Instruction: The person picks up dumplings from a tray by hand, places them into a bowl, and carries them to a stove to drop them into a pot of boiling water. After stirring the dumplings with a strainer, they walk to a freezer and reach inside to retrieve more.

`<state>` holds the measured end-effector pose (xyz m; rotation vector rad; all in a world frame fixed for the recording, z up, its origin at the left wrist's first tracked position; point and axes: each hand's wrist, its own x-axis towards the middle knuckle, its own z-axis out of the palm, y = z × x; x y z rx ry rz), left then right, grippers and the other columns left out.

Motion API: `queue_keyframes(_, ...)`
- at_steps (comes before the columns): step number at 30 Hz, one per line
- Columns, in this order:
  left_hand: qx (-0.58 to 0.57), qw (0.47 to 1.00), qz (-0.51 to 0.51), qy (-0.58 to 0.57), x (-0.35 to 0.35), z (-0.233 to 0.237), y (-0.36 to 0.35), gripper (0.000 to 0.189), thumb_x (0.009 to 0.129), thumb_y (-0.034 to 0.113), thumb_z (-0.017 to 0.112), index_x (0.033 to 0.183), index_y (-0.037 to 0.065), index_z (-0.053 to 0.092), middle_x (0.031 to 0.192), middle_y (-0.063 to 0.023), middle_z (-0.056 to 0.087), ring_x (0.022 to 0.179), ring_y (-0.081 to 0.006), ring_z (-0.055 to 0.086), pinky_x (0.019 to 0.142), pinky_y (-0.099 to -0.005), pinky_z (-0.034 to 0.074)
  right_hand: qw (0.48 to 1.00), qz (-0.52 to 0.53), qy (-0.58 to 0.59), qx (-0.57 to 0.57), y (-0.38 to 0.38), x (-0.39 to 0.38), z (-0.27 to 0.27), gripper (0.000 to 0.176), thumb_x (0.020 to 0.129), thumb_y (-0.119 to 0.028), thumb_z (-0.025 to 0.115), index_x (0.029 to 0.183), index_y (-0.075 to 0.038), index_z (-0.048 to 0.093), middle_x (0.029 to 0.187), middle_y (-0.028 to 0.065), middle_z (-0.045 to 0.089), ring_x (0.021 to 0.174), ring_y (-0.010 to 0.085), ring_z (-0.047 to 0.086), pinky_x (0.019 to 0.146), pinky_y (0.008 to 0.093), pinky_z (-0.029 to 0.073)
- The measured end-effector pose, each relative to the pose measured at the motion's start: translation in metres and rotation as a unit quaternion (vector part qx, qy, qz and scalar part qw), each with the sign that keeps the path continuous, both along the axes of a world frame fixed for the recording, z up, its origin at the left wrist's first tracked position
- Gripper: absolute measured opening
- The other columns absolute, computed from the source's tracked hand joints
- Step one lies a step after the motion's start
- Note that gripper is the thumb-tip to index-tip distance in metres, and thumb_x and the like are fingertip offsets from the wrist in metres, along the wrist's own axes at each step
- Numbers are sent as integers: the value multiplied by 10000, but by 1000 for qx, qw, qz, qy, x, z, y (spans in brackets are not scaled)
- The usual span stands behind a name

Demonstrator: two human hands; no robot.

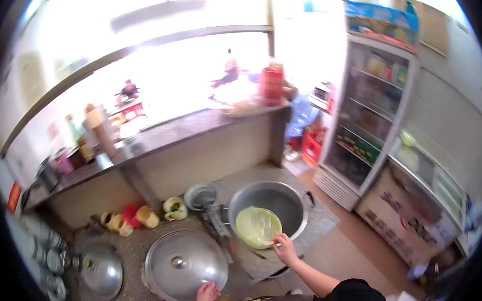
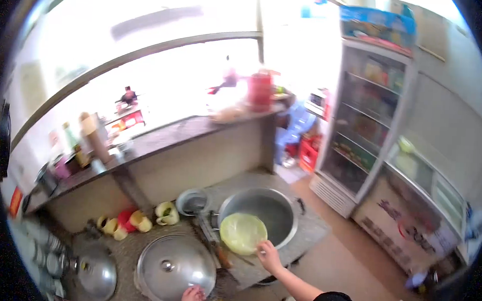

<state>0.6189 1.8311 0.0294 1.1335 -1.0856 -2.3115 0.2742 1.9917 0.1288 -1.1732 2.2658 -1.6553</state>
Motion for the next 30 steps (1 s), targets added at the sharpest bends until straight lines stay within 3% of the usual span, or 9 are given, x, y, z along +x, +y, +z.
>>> queue_keyframes(5, -12, 968, -252, 8, -188, 82, 59, 338, 946, 211, 576, 1244, 72, 497, 1065, -98, 627, 879, -189, 630, 732, -340, 543, 973, -222, 3, 57, 198, -20, -25, 158, 783, -49, 676, 929, -40, 615, 998, 119, 597, 938, 265, 616, 828, 353, 497)
queue_keyframes(6, 8, 940, -340, 25, -253, 86, 115, 396, 944, 219, 580, 1297, 83, 461, 1130, -111, 608, 937, -197, 620, 768, -352, 541, 953, -293, -19, 82, 276, -18, -21, 158, 783, -49, 677, 929, -40, 615, 998, 119, 597, 938, 265, 616, 828, 353, 497)
queue_keyframes(11, 83, 853, -509, 78, -423, 104, 308, 823, 920, 325, 610, 1509, 170, 58, 1493, -133, 251, 1323, -342, 330, 1019, -551, 355, 933, -351, 14, 74, 415, -58, 17, 172, 753, -71, 679, 919, -61, 635, 1004, 107, 595, 995, 284, 590, 878, 374, 478)
queue_keyframes(12, 117, 836, -526, 103, -450, 101, 347, 791, 920, 312, 608, 1500, 171, 90, 1486, -124, 272, 1318, -319, 346, 1011, -561, 353, 929, -361, 9, 83, 438, -64, 21, 172, 753, -71, 679, 919, -61, 635, 1004, 107, 595, 995, 284, 590, 878, 374, 478)
queue_keyframes(17, 147, 838, -517, 98, -532, 104, 478, 640, 879, 199, 645, 1391, 145, 265, 1360, -118, 410, 1230, -285, 457, 930, -521, 457, 926, -358, -21, 117, 536, -109, 18, 217, 759, -75, 698, 971, -91, 649, 1034, 97, 589, 996, 276, 593, 876, 354, 485)
queue_keyframes(22, 132, 850, -508, 36, -622, 78, 508, 558, 888, 158, 603, 1369, 134, 321, 1323, -120, 460, 1179, -304, 519, 913, -504, 489, 921, -384, 6, 73, 570, -191, 8, 355, 828, -134, 676, 1169, -94, 584, 1230, 117, 501, 963, 233, 615, 870, 362, 490)
queue_keyframes(24, 114, 863, -493, 15, -673, 70, 515, 600, 885, 214, 620, 1373, 130, 282, 1335, -135, 438, 1204, -313, 489, 924, -530, 461, 915, -396, -66, 22, 582, -237, 2, 435, 847, -147, 672, 1253, -75, 533, 1312, 140, 429, 942, 201, 619, 865, 351, 491)
queue_keyframes(27, 86, 881, -465, 14, -759, 62, 530, 597, 891, 220, 610, 1377, 123, 276, 1332, -147, 443, 1208, -324, 484, 928, -540, 454, 902, -408, -130, 57, 609, -318, -7, 446, 813, -153, 711, 1229, -86, 565, 1178, 130, 546, 1027, 243, 598, 871, 347, 507)
queue_keyframes(30, 88, 888, -449, 36, -861, 61, 539, 596, 901, 196, 593, 1384, 106, 255, 1315, -155, 455, 1196, -342, 494, 893, -529, 489, 908, -371, -154, 119, 640, -414, -13, 385, 837, -164, 685, 1203, -92, 591, 1156, 126, 590, 986, 243, 625, 852, 342, 511)
